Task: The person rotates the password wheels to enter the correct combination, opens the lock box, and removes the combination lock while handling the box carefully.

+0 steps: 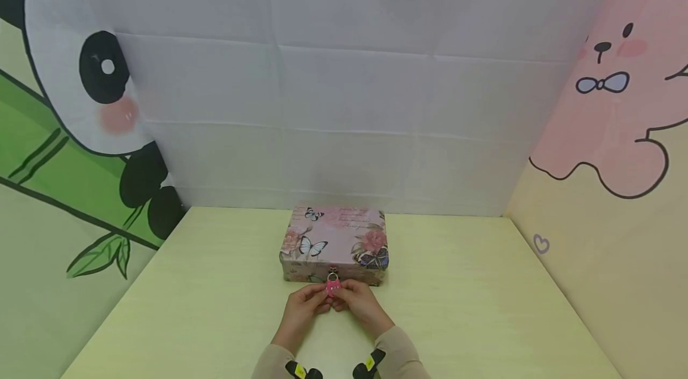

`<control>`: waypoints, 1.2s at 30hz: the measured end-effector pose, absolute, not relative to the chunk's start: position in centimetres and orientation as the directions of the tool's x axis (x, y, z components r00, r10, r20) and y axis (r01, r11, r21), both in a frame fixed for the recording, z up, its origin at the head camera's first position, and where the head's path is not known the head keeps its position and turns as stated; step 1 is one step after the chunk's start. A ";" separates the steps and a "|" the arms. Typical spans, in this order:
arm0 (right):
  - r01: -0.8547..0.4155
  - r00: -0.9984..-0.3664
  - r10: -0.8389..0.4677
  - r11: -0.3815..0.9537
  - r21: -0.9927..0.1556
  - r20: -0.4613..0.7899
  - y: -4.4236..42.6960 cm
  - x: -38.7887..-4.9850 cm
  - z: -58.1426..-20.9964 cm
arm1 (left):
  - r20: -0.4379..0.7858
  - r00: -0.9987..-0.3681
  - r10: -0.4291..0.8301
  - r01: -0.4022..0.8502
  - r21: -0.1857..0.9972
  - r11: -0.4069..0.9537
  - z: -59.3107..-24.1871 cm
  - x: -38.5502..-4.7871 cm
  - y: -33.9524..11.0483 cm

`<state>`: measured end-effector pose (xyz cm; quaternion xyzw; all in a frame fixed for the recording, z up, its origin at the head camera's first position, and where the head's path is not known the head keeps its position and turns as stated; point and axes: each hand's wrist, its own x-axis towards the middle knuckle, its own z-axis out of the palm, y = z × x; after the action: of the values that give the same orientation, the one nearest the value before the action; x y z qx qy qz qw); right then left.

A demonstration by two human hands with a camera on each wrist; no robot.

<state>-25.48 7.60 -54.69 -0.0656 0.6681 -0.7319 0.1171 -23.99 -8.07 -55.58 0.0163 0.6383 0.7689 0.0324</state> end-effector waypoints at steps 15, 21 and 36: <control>0.097 -0.963 -0.261 -0.073 -0.993 -0.075 7.6 -25.6 -54.6 | -0.028 -0.997 0.072 -0.040 0.984 -0.174 -55.7 -24.0 -8.1; 0.085 -0.962 -0.267 -0.085 -0.993 -0.059 7.7 -25.4 -54.2 | -0.022 -0.997 0.072 -0.034 0.984 -0.175 -55.7 -24.0 -8.1; 0.113 -0.953 -0.293 -0.127 -0.985 -0.072 8.0 -25.7 -54.7 | -0.032 -0.997 0.065 -0.043 0.981 -0.188 -55.9 -24.2 -8.1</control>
<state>-25.69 7.95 -54.65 -0.0694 0.6466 -0.7474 0.1359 -24.23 -8.12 -55.90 0.0083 0.6363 0.7706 0.0351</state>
